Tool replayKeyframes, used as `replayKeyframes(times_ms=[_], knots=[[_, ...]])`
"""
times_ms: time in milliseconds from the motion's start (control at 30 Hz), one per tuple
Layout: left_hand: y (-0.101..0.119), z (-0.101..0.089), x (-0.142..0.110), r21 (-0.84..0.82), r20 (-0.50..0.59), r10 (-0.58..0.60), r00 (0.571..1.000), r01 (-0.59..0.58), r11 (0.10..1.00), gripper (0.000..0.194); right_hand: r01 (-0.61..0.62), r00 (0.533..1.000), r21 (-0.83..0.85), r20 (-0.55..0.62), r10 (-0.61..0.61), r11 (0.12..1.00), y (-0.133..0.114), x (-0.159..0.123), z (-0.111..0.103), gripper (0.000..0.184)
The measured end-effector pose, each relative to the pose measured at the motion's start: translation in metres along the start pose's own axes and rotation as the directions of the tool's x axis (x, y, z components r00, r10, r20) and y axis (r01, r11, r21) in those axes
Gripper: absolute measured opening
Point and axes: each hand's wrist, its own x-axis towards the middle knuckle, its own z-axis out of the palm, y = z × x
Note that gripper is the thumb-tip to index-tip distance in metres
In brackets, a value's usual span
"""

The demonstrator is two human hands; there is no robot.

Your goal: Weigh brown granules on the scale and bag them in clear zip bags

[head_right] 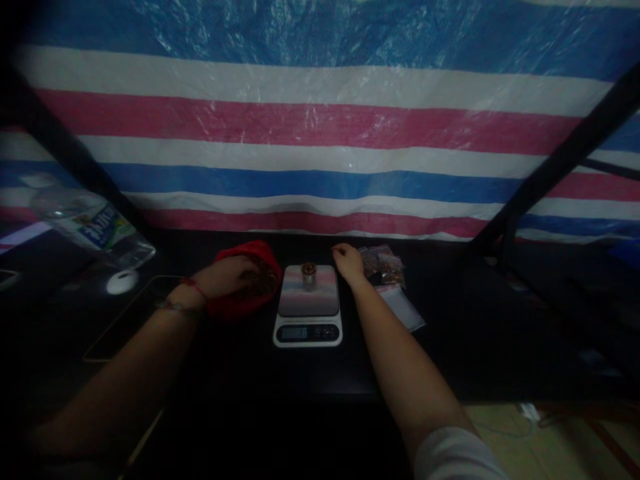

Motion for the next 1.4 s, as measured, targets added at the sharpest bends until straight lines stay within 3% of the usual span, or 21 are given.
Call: replayKeyframes(times_ms=[267,633,800,967,1167,1400], knots=[[-0.013,-0.005,0.001,0.051,-0.023,-0.043,0.999,0.044,0.998,0.025,-0.005,1.0,0.018,0.02,0.005,1.0,-0.005,-0.002,-0.002,0.026],[0.001,-0.01,0.0,-0.057,-0.124,0.087,0.989,-0.094,0.994,0.029,-0.012,1.0,0.015,0.018,0.011,1.0,-0.004,-0.001,-0.002,0.024],[0.002,-0.018,-0.007,-0.081,-0.094,0.071,0.993,-0.079,0.994,0.035,0.014,1.0,0.023,0.019,-0.015,1.0,-0.006,-0.002,-0.003,0.024],[-0.002,-0.011,-0.006,-0.07,-0.003,0.007,1.0,-0.007,0.998,0.05,0.0,0.999,0.009,0.032,0.0,1.0,-0.006,-0.002,-0.003,0.024],[-0.003,0.002,0.001,-0.037,-0.025,0.051,0.998,-0.052,0.998,0.043,0.009,0.999,0.006,0.039,-0.009,1.0,-0.003,-0.001,-0.001,0.025],[-0.014,0.002,0.002,-0.07,-0.035,0.042,0.999,-0.044,0.997,0.029,0.021,0.999,-0.007,0.039,-0.02,1.0,-0.005,-0.002,-0.003,0.024]])
